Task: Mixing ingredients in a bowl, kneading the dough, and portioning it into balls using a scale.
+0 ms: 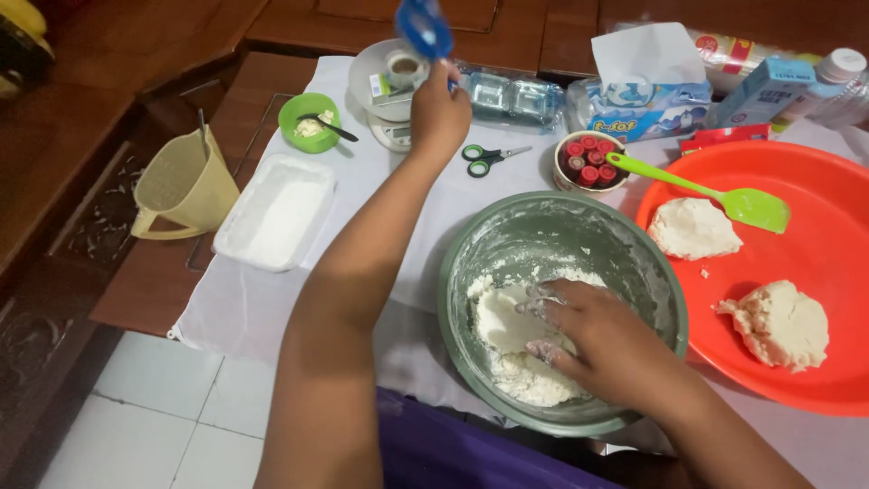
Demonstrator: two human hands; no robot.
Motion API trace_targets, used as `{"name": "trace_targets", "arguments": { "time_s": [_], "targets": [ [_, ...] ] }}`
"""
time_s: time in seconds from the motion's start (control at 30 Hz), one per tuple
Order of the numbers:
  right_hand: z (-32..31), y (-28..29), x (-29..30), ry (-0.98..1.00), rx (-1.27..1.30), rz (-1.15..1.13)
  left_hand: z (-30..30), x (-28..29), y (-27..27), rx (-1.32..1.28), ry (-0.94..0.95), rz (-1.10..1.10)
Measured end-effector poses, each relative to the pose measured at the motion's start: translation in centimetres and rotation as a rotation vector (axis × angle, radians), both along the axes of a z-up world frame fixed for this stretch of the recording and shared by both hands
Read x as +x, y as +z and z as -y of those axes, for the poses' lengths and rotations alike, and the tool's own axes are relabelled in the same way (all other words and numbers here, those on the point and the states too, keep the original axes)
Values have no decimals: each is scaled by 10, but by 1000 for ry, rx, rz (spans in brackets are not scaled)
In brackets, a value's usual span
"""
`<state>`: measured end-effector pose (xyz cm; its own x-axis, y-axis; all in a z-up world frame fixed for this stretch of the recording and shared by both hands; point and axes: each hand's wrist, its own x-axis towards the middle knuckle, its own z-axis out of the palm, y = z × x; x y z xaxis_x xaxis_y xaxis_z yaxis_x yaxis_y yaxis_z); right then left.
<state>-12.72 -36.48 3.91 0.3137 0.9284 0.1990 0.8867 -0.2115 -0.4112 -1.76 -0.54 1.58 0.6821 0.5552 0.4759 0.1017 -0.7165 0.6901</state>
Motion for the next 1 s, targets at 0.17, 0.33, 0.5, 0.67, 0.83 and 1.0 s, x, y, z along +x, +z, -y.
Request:
{"name": "trace_targets", "arguments": {
  "time_s": [0.17, 0.33, 0.5, 0.67, 0.83, 1.0],
  "targets": [
    [2, -3, -2, -10, -56, -34, 10, 6, 22, -90, -169, -123],
    [7, -2, -3, -12, -97, -63, 23, 24, 17, -794, -225, -237],
    [5, 6, -6, 34, -95, -68, -6, 67, -54, -1206, -387, -105],
    [3, 4, -6, 46, -95, -59, -6, 83, -47, -1111, -340, -184],
    [1, 0, -3, 66, -111, -73, 0, 93, -46, -639, -150, -274],
    [0, 1, -3, 62, -112, -91, -5, 90, -63, 66, -28, -204]
  ]
}}
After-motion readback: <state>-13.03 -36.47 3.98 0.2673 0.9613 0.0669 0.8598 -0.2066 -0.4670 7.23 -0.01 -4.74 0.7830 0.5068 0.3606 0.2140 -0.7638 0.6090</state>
